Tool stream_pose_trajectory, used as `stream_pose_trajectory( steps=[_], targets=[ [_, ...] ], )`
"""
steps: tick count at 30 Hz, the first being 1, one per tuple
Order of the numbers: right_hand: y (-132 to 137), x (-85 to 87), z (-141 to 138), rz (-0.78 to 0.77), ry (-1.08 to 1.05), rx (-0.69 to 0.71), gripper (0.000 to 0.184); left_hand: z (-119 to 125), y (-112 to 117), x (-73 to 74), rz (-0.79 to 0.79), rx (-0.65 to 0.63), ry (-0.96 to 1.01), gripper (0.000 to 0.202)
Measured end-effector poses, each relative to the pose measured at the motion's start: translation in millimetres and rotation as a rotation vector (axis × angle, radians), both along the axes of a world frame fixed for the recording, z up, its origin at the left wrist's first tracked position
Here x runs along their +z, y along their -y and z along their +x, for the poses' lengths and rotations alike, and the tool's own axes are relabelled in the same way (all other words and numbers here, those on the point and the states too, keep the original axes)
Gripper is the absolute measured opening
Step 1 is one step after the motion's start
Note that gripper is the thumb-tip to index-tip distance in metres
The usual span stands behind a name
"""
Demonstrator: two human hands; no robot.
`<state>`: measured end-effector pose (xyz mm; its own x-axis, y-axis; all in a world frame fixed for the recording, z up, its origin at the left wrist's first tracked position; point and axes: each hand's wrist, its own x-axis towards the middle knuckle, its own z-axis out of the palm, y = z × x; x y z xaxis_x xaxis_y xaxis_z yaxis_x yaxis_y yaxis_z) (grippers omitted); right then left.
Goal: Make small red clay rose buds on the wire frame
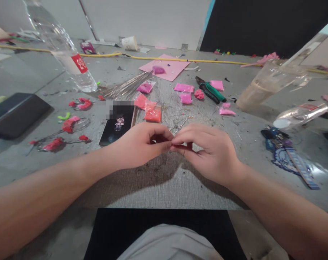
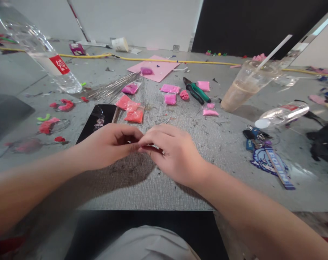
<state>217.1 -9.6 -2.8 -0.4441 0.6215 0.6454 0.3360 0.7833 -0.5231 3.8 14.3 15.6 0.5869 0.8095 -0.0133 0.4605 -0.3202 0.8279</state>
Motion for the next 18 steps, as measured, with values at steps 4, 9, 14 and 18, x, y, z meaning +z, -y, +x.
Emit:
stream_pose_trajectory(
  steps=[4, 9, 14, 18],
  targets=[
    [0.1, 3.4, 1.5, -0.013, 0.010, 0.022, 0.014, 2.3, 2.5, 2.1, -0.168, -0.008, 0.096, 0.016],
    [-2.4, 3.5, 1.8, 0.014, 0.013, 0.070, 0.006, 2.4, 2.5, 3.8, -0.245, -0.048, 0.121, 0.017],
    [-4.5, 1.4, 1.7, 0.021, 0.047, 0.084, 0.004, 1.2, 2.2, 1.6, -0.268, -0.027, 0.134, 0.016],
    [-4.6, 1.9, 3.0, 0.034, 0.031, 0.077, 0.002, -1.1, 2.0, -1.4, -0.330, -0.029, 0.162, 0.016]
  ],
)
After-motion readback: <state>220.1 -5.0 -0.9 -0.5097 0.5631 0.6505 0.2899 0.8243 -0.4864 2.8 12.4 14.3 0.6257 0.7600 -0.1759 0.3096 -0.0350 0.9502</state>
